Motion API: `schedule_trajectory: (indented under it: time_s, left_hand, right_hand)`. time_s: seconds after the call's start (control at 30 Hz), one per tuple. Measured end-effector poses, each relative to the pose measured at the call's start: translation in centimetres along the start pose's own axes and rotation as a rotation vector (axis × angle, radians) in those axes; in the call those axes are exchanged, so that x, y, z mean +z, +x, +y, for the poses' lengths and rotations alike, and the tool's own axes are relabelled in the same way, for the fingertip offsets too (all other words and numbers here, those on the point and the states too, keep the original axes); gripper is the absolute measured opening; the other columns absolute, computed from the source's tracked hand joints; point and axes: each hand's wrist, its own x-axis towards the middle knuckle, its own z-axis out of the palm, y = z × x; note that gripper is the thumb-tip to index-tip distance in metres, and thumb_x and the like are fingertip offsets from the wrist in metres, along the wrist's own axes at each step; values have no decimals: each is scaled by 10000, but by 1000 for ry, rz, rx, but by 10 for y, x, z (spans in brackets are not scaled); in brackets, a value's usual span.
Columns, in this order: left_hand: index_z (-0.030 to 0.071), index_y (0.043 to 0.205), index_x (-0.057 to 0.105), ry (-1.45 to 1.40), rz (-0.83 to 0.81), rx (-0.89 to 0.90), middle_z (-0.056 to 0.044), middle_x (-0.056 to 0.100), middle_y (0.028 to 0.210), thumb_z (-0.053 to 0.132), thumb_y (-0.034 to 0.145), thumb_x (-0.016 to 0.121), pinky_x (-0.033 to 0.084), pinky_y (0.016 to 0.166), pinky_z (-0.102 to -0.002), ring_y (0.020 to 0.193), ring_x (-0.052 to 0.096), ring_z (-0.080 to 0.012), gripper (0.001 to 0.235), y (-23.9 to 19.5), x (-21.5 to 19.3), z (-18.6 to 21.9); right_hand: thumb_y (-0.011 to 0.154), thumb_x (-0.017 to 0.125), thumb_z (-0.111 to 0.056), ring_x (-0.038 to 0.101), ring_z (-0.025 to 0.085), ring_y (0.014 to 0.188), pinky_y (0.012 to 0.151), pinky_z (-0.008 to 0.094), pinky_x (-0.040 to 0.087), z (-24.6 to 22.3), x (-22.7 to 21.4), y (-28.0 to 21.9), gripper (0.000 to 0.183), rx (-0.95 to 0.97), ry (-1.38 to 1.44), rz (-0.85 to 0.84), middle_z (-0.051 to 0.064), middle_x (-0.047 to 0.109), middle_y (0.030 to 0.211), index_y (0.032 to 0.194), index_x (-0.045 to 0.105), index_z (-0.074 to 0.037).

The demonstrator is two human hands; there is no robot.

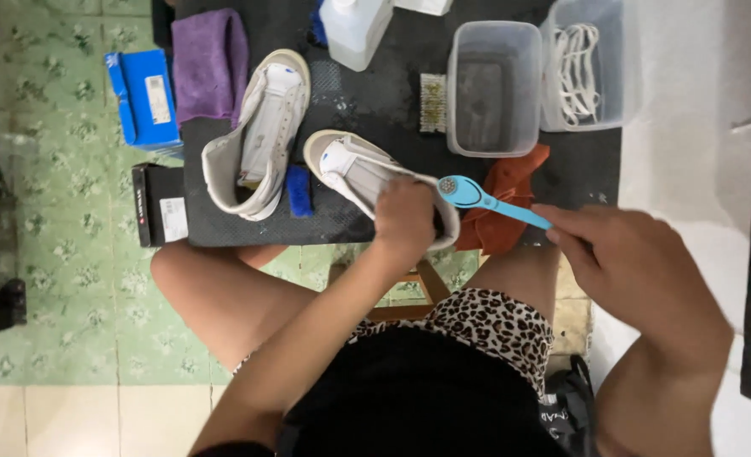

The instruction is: The person cleans a white high-top sneaker by scrubbing the interior and exterior with a blue brush and wiping with an orange cloth. The person removes the insole, scrubs the inside of the shoe, and then scrubs the outer surface and sole before wiping the shoe with the cloth.

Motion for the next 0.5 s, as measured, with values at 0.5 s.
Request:
schedule_trajectory:
  time_s: [0.5]
  left_hand:
    - [63, 1102, 509, -415, 793, -145, -228, 633, 1024, -11, 895, 566, 458, 604, -597, 828, 633, -491, 227, -10, -88, -159]
  right_hand:
    - [1013, 466, -169, 656, 233, 1100, 910, 431, 534, -48, 83, 15, 465, -38, 391, -146, 70, 709, 1197, 1459, 575, -243]
